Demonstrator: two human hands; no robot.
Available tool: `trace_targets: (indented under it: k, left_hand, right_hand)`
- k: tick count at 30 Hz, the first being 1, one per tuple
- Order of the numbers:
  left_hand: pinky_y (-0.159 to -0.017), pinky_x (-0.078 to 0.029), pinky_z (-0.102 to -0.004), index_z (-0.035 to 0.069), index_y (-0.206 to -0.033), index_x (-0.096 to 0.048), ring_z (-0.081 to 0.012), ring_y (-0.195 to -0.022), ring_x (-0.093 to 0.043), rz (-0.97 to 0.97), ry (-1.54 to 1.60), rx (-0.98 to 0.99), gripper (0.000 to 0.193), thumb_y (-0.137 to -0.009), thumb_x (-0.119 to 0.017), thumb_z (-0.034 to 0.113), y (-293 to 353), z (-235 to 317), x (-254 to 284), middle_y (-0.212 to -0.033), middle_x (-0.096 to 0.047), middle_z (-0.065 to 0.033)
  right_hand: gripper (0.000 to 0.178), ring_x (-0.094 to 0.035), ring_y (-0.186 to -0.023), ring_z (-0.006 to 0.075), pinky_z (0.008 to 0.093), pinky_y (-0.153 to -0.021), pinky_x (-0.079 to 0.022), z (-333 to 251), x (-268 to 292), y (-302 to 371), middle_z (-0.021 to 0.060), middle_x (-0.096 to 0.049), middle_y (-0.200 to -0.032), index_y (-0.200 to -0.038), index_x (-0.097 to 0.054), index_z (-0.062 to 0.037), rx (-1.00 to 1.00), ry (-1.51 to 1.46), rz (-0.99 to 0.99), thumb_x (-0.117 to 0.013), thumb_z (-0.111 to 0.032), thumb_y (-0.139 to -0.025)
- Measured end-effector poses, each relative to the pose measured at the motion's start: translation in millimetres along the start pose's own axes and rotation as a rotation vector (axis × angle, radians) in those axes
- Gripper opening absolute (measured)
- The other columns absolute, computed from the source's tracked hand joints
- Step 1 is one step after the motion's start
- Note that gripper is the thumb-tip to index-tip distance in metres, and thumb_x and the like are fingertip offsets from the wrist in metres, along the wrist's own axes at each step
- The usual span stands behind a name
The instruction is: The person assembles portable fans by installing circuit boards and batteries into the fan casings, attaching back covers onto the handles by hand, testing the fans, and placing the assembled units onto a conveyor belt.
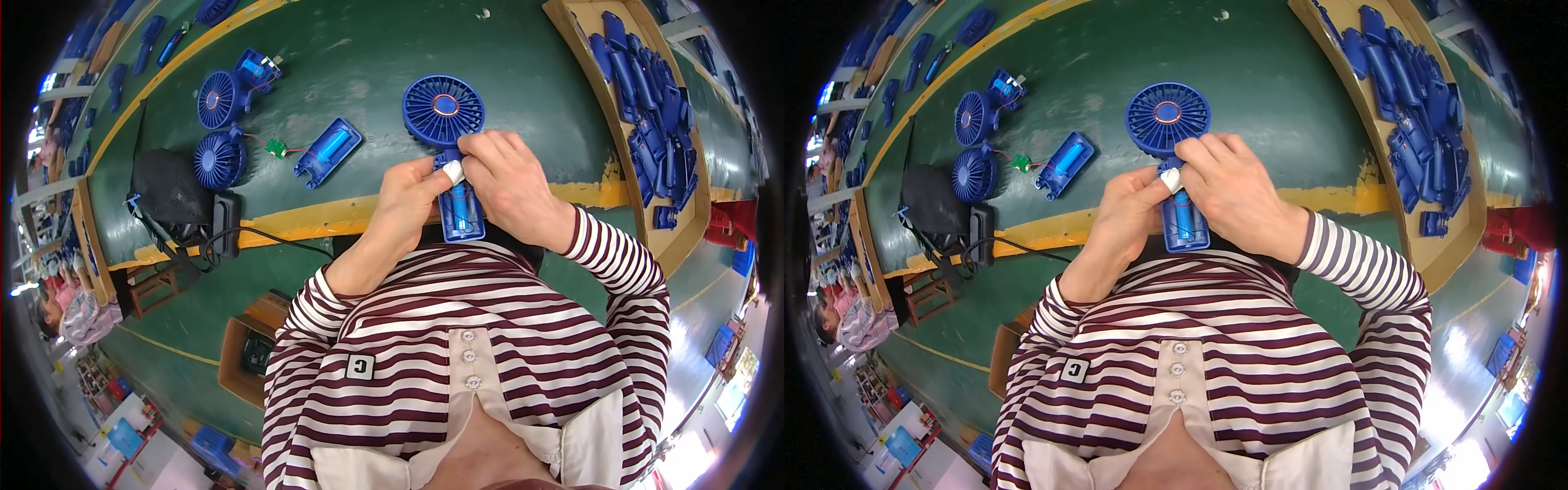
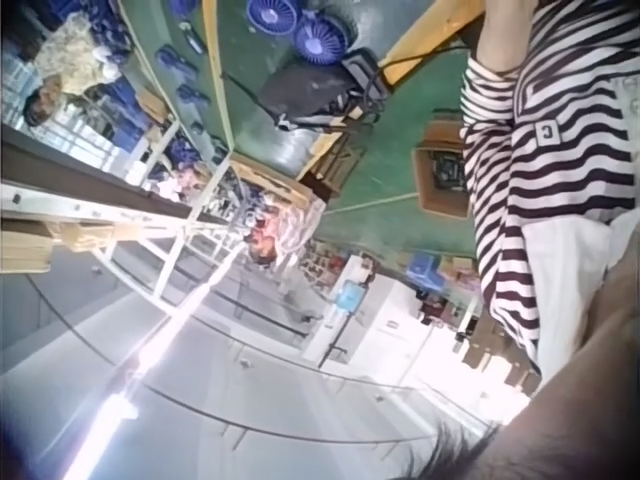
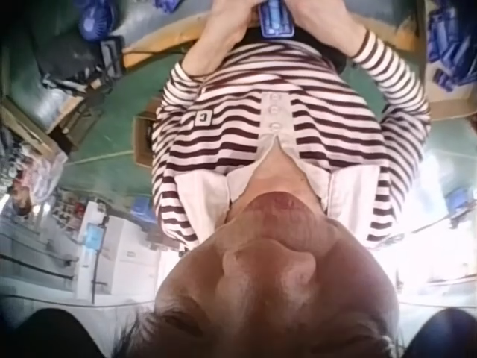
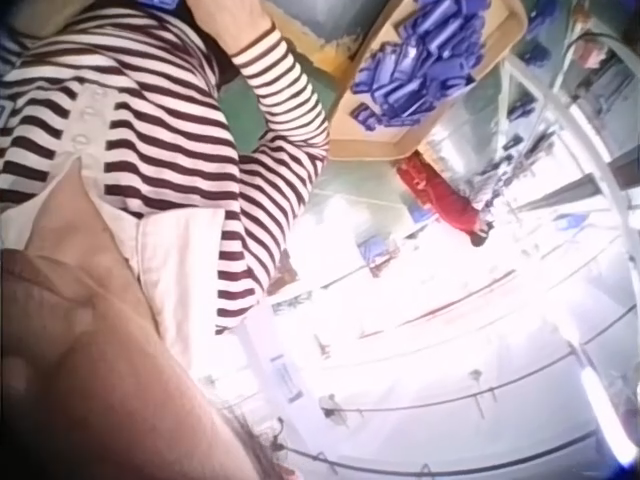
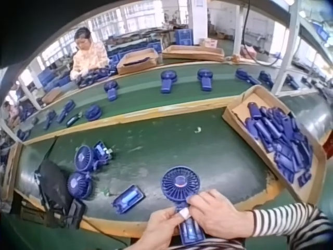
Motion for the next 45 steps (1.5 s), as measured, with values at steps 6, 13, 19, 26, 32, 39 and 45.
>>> trace_targets:
  k: [6, 13, 19, 26, 32, 39, 45]
  left_hand:
    - [-0.059, -0.048, -0.0243, -0.001, -0.091, -0.059, -0.0086, -0.066, -0.056, -0.014, 0.026, -0.035, 0.015, -0.087, -0.051, 0.01, 1, -2, -3, -0.079, -0.058, -0.002]
    - [-0.051, -0.046, -0.0222, -0.001, -0.088, -0.059, -0.0077, -0.058, -0.054, 0.056, 0.013, -0.015, 0.013, -0.084, -0.049, 0.008, -8, -10, -2, -0.074, -0.057, -0.0018]
    - [-0.05, -0.048, -0.0233, -0.002, -0.086, -0.058, -0.01, -0.057, -0.056, 0.077, 0.04, 0.024, 0.014, -0.083, -0.048, 0.007, -12, -10, -6, -0.074, -0.058, -0.0042]
    - [-0.062, -0.053, -0.0274, -0.004, -0.096, -0.055, -0.0143, -0.071, -0.061, -0.104, 0.065, 0.07, 0.018, -0.083, -0.049, 0.007, -18, -2, 0, -0.084, -0.06, -0.0078]
    - [-0.073, -0.051, -0.0327, -0.005, -0.106, -0.052, -0.021, -0.084, -0.061, -0.012, 0.047, -0.254, 0.024, -0.086, -0.051, 0.008, -23, 5, 5, -0.097, -0.06, -0.0135]
    - [-0.081, -0.05, -0.038, -0.003, -0.113, -0.049, -0.028, -0.091, -0.061, -0.019, 0.065, -0.351, 0.031, -0.086, -0.054, 0.012, -20, 20, 6, -0.104, -0.059, -0.0182]
    - [-0.088, -0.045, -0.0395, -0.006, -0.118, -0.044, -0.0292, -0.101, -0.056, -0.021, 0.061, -0.463, 0.043, -0.081, -0.059, 0.009, -18, 18, 3, -0.11, -0.055, -0.0213]
  right_hand:
    - [0.008, -0.051, -0.07, 0.0212, 0.032, -0.065, -0.037, -2, 2, 4, 0.0068, -0.048, -0.074, -0.07, -0.051, -0.006, -0.097, 0.116, -0.019, -0.056, -0.008, -0.064]
    - [0.01, -0.053, -0.059, 0.023, 0.0333, -0.056, -0.038, 5, -3, 3, 0.0067, -0.05, -0.065, -0.069, -0.049, -0.0064, -0.136, 0.032, -0.046, -0.058, -0.007, -0.063]
    - [0.011, -0.053, -0.06, 0.0242, 0.0341, -0.056, -0.039, 13, -6, 8, 0.0073, -0.05, -0.065, -0.068, -0.048, -0.0059, -0.14, -0.015, -0.068, -0.058, -0.007, -0.064]
    - [0.011, -0.058, -0.063, 0.0251, 0.0364, -0.057, -0.042, 12, 2, 8, 0.0087, -0.055, -0.067, -0.07, -0.052, -0.0057, -0.184, -0.07, -0.096, -0.061, -0.01, -0.064]
    - [0.045, -0.059, -0.074, 0.0276, 0.0356, -0.065, -0.047, 13, 1, 16, 0.0137, -0.058, -0.083, -0.111, -0.048, 0.002, -0.462, -0.483, 0.152, -0.063, -0.016, -0.073]
    - [0.053, -0.059, -0.066, 0.0213, 0.0288, -0.062, -0.049, 0, -24, 24, 0.0128, -0.06, -0.08, -0.118, -0.044, 0.001, -0.698, -0.73, 0.194, -0.065, -0.013, -0.073]
    - [0.041, -0.056, -0.071, 0.0092, 0.0239, -0.063, -0.049, 9, -27, 22, 0.0053, -0.058, -0.082, -0.116, -0.048, 0.0, -0.861, -1.321, 0.119, -0.064, -0.007, -0.078]
Point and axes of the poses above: each hand's wrist, its own y-axis away from the middle knuckle, its own x-axis out of the back of the hand, z = x × y, the point moved 2 cm from there along -y, towards the middle knuckle
